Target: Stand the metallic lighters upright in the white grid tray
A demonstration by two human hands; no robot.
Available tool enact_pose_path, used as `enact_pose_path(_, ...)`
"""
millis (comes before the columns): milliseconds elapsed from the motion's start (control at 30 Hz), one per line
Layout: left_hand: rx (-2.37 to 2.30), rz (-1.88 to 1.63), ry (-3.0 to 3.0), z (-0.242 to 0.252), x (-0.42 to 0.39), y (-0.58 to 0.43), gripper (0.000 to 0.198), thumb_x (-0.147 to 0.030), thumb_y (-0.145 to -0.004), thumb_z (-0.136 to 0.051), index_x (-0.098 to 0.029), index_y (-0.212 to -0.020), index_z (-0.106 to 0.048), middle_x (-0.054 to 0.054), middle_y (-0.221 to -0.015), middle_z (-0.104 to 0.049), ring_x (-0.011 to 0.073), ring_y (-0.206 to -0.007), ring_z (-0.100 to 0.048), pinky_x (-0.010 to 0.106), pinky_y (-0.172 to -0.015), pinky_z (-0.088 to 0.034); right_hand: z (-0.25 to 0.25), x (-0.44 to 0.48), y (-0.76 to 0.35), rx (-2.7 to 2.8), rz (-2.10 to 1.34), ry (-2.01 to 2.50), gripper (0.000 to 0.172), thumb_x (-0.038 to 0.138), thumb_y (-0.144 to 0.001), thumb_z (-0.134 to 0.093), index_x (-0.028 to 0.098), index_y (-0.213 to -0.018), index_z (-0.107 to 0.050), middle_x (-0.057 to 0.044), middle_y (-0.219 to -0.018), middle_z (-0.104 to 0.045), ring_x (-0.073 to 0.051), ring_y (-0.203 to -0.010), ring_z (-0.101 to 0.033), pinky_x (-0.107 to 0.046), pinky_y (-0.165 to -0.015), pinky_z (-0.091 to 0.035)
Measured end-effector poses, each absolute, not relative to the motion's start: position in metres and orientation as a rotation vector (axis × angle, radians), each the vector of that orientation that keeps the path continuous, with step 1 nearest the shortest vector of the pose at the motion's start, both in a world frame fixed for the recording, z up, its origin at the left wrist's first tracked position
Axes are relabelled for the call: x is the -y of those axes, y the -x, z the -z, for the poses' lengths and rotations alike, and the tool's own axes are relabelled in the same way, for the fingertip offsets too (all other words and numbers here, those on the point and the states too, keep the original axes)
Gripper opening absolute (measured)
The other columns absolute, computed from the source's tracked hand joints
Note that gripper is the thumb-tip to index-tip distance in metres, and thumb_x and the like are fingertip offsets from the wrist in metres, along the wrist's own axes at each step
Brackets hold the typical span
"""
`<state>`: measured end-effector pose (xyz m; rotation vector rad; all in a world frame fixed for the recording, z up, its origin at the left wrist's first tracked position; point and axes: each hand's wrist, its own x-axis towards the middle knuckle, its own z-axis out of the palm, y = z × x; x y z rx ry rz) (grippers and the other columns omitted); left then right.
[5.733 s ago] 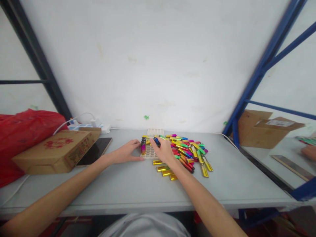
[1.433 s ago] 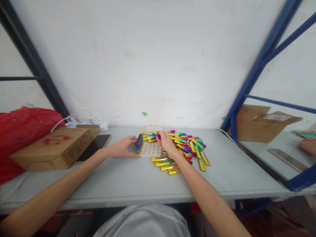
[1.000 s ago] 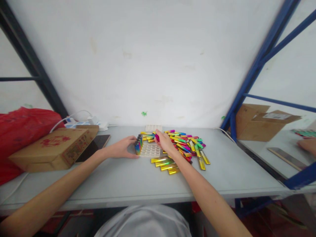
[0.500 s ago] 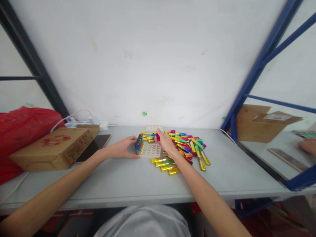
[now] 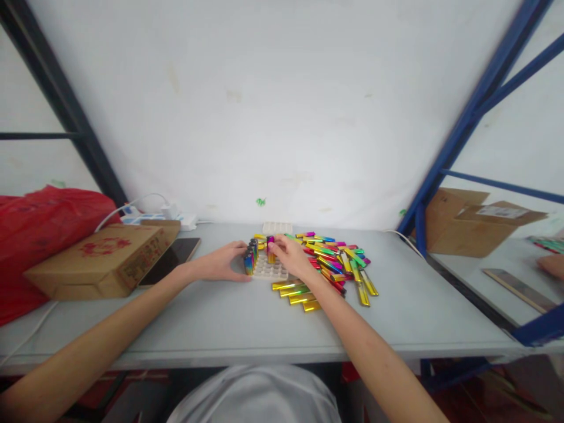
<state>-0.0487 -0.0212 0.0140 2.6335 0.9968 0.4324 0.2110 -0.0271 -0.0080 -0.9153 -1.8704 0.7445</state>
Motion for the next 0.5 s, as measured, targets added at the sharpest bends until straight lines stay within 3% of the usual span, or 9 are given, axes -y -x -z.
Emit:
enact_pose_path(200,-0.999,-0.431,-2.641,-0.0126,0.0207,0.0490,0.066,-0.068,-0.076,-0.075,-0.015,-0.115,-0.070,0.012,-0.120,-0.065,0.0323,-0.113,-0.062,0.040,-0.102,-0.050,0.0179,0.0226,-0.2098,1.847,-0.664,0.956,0.022,0.039,-0.102,-0.055,0.022,-0.116,-0.060,-0.007,-0.108,-0.079,-0.023,-0.102,-0.075,-0.038,-0.093,-0.056)
enact_pose_path(500,-0.998,-0.420,-2.659,-0.0120,0.0196,0.0489,0.066,-0.068,-0.077,-0.075,-0.015,-0.116,-0.069,0.013,-0.121,-0.065,0.0324,-0.113,-0.061,0.041,-0.101,-0.050,0.0168,0.0257,-0.2010,2.048,-0.381,1.021,0.015,0.026,-0.104,-0.052,0.020,-0.116,-0.058,-0.009,-0.108,-0.076,-0.023,-0.099,-0.073,-0.036,-0.087,-0.054)
